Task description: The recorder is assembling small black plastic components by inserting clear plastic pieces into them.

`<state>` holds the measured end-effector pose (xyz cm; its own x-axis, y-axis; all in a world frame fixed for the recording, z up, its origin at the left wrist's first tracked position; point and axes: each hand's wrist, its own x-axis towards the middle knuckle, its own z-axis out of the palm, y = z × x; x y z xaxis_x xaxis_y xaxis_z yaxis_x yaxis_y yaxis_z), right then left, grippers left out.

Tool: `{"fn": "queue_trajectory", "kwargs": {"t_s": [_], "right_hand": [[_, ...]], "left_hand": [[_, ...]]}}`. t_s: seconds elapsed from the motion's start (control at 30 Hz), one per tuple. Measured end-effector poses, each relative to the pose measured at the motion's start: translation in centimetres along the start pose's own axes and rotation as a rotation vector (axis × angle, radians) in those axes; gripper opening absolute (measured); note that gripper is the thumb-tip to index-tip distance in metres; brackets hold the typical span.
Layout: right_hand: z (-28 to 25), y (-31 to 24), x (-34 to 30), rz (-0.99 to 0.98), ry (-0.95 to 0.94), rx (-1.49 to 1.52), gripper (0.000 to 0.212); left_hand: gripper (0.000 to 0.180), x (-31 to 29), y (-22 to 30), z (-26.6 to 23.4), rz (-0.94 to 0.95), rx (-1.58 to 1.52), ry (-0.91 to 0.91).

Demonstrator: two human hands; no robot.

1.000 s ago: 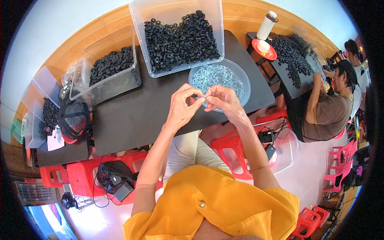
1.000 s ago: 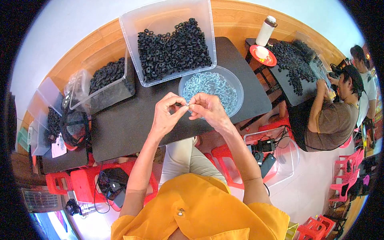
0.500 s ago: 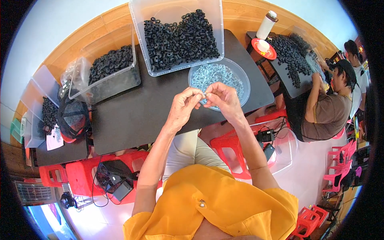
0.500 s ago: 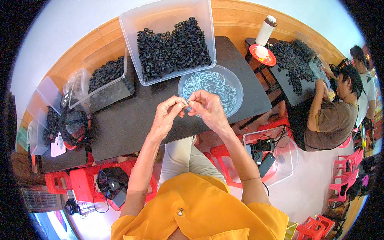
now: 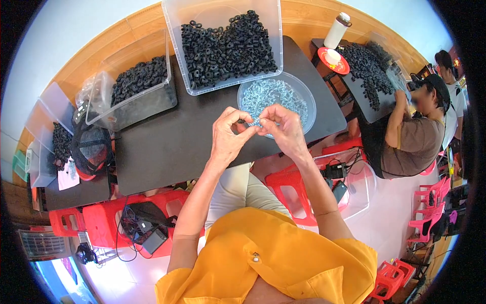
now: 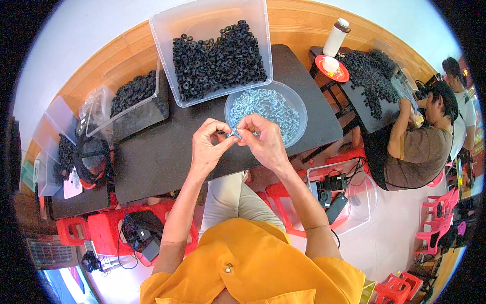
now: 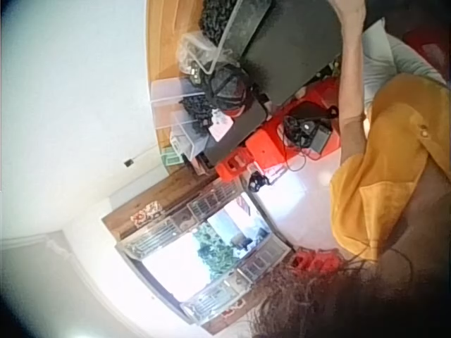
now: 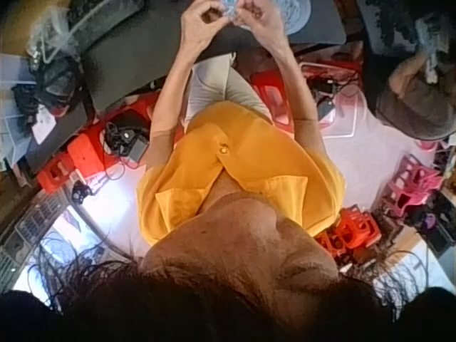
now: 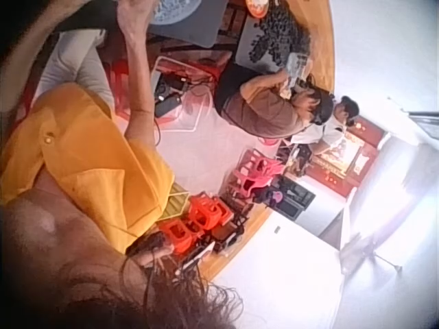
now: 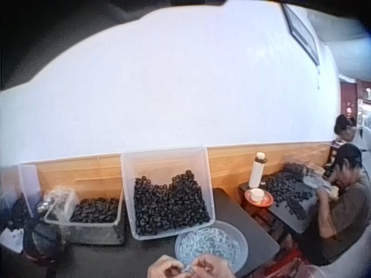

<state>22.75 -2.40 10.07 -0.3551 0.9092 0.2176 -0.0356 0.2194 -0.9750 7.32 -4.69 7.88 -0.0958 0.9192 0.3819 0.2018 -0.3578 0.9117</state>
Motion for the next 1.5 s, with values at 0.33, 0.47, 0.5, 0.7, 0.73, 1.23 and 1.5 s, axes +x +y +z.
{"fn": "queue_trajectory", "kwargs": {"t_s": [0.33, 0.47, 0.5, 0.7, 0.73, 1.23, 1.5], "right_hand": [[0.4, -0.3, -0.2, -0.052, 0.054, -0.143, 0.006], [0.5, -0.6, -0.3, -0.077, 0.059, -0.206, 0.007], [0.5, -0.5, -0.3, -0.076, 0.061, -0.206, 0.007], [0.5, 0.3, 0.2, -0.169, 0.118, -0.225, 0.005], [0.3, 0.4, 0.5, -0.142, 0.146, -0.312, 0.005], [0.7, -1.3, 0.8, -0.374, -0.219, -0.469, 0.022], [0.8, -1.2, 0.9, -0.236, -0.253, -0.357, 0.016]], "left_hand": [[0.012, -0.2, 0.8, -0.5, 0.072, 0.107, -0.016], [0.013, -0.3, 0.7, -0.6, 0.072, 0.086, -0.032], [0.013, -0.3, 0.7, -0.6, 0.073, 0.087, -0.05], [0.013, -0.4, -0.2, -0.5, 0.043, -0.013, -0.073], [0.013, -0.5, -0.2, -0.7, 0.045, -0.013, -0.07], [0.014, -0.9, -1.6, -2.2, -0.201, -0.307, -0.139], [0.017, -1.2, -1.5, -3.3, -0.274, -0.477, -0.313]]}}
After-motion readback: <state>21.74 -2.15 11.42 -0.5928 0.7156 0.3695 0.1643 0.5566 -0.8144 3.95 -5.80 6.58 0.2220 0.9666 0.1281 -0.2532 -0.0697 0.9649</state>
